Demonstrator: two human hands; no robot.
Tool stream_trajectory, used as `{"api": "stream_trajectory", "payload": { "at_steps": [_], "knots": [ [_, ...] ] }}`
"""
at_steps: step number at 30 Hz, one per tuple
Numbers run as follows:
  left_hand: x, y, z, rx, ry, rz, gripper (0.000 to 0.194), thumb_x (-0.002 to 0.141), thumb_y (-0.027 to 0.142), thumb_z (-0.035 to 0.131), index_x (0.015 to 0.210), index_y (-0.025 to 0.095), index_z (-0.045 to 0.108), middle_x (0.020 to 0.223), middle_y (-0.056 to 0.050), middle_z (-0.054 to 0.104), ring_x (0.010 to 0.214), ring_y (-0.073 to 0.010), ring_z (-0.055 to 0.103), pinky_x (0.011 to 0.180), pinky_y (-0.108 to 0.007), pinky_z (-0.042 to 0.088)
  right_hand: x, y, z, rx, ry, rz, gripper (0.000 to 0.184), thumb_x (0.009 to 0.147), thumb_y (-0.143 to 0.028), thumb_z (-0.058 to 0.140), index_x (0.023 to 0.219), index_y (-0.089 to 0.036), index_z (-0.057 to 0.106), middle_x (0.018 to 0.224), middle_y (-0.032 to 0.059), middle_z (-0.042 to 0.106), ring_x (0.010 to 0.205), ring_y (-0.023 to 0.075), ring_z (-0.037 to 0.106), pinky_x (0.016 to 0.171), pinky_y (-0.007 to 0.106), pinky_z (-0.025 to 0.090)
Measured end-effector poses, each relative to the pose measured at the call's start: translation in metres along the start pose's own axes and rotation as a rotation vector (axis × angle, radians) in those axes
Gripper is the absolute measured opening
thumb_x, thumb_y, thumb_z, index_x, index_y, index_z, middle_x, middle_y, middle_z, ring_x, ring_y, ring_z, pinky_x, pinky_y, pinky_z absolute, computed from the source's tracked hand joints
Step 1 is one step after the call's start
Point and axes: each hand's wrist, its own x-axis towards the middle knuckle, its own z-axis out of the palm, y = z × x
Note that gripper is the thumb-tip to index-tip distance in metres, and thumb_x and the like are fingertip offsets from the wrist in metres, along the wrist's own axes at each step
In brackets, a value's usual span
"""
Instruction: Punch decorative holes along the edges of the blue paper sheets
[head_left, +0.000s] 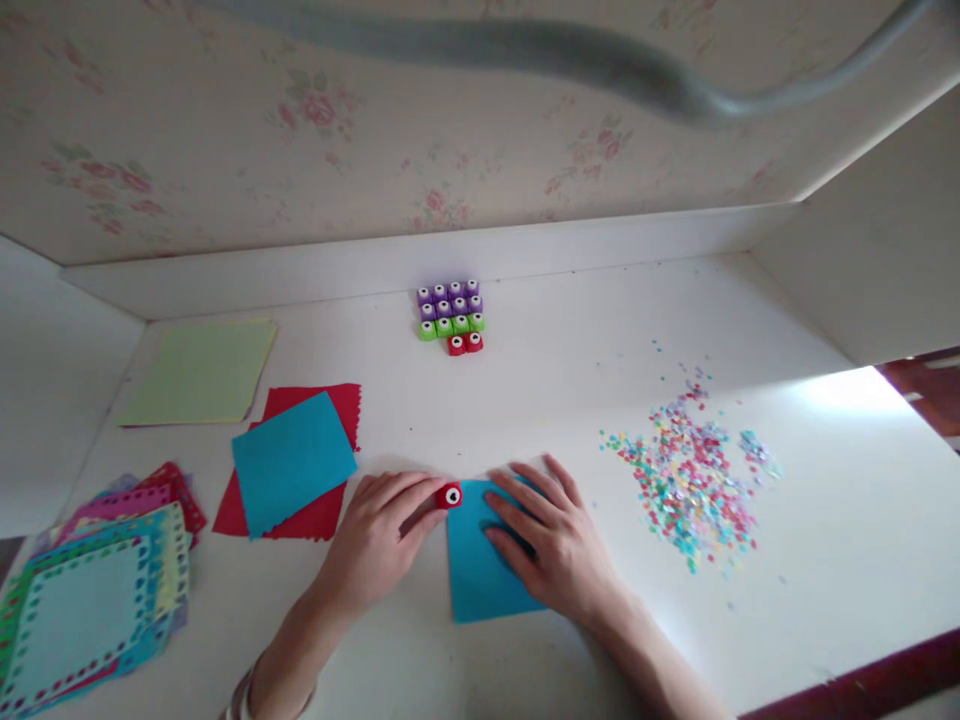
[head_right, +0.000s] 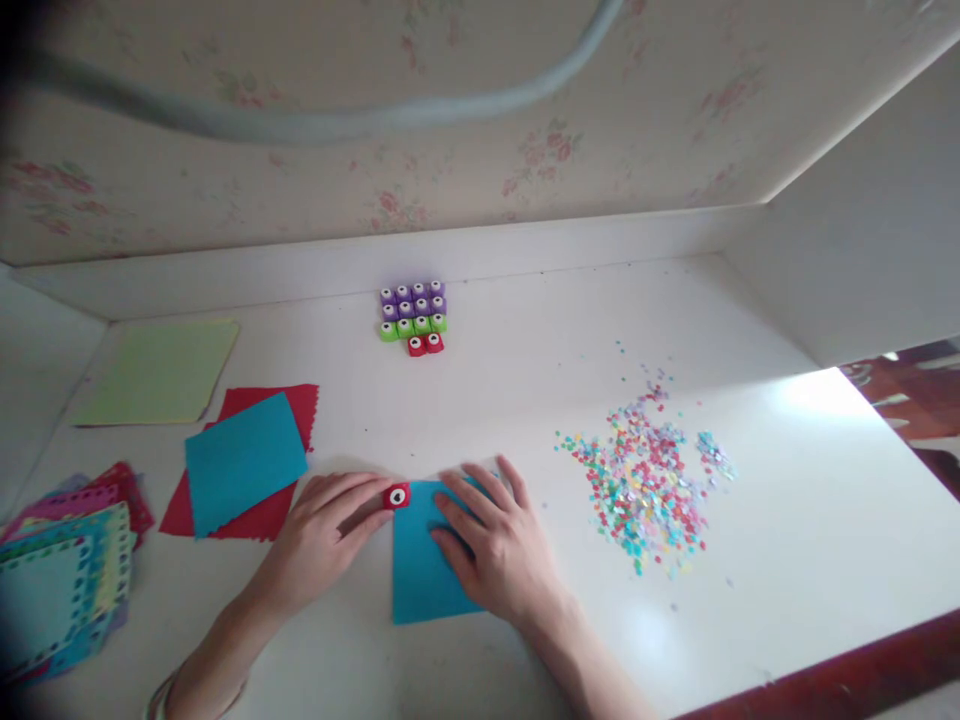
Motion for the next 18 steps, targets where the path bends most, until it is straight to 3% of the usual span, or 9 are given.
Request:
{"api": "stream_trajectory", "payload": {
  "at_steps": [18],
  "knots": [
    [-0.0007,0.0033,-0.0052,-0.002,-0.024,-0.055,0.032,0.092,0.039,0.062,0.122,0.029,0.063,0.119,-0.003,0.07,0.107,-0.0225,0.064,0.093,-0.037,0.048,-0.0008,0.0013,-0.0019,0.002,0.003,-0.011,0.031,0.094,-0.036,0.059,0.123,-0.028,0.066,0.132,0.0032,0.065,0.125,0.0279,0.054,0.114,0.055,0.028]
  ]
}}
